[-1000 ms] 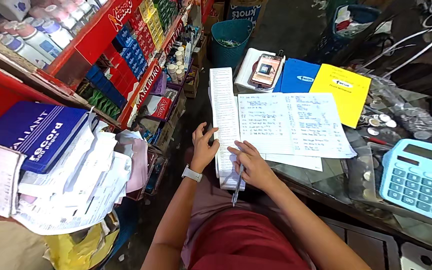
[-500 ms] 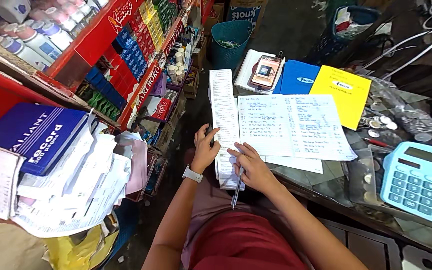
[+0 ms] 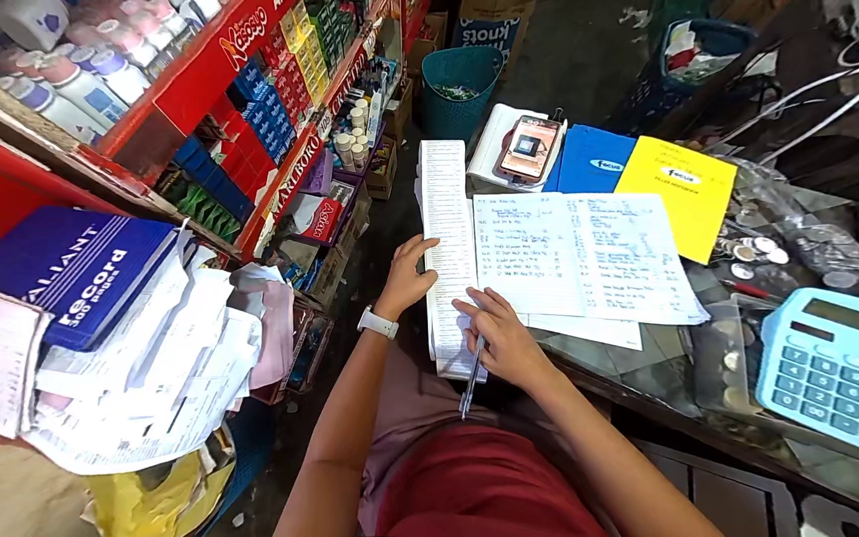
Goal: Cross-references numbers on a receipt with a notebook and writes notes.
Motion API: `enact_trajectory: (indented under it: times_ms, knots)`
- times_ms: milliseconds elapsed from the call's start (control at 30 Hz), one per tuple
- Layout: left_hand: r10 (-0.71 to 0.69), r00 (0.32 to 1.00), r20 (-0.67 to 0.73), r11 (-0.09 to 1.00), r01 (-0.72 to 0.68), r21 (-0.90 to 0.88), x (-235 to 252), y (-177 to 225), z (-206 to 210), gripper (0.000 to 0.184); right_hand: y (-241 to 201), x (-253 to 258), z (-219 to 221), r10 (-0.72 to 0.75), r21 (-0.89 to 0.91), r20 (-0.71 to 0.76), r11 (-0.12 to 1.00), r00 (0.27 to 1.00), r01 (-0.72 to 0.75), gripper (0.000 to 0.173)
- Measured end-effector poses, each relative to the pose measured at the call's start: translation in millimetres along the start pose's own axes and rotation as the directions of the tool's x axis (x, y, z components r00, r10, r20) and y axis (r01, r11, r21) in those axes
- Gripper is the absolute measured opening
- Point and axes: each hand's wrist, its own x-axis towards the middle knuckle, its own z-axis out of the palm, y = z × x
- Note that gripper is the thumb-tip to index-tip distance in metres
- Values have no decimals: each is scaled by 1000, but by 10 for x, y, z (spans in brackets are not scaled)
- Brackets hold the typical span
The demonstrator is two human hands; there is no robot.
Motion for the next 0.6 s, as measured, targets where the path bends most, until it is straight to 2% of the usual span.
enact_trajectory:
  times_ms: [200, 333, 467, 600]
  knots:
    - [-57, 996, -66, 969, 39, -244, 99, 81, 22, 40, -8, -5, 15, -2, -9, -17, 1000, 1000, 2, 16]
    - [-37, 995, -89, 970, 15, -243, 141, 83, 61, 40, -13, -7, 15, 1, -13, -16, 1000, 1000, -1, 16]
    - [-45, 997, -60, 970, 30, -243, 176, 126, 117, 46, -10, -5, 22, 0, -13, -14, 1000, 1000, 0, 17]
    - [-78, 996, -45, 973, 66, -220, 207, 65, 152, 65, -8, 8, 25, -2, -23, -3, 1000, 1000, 2, 18]
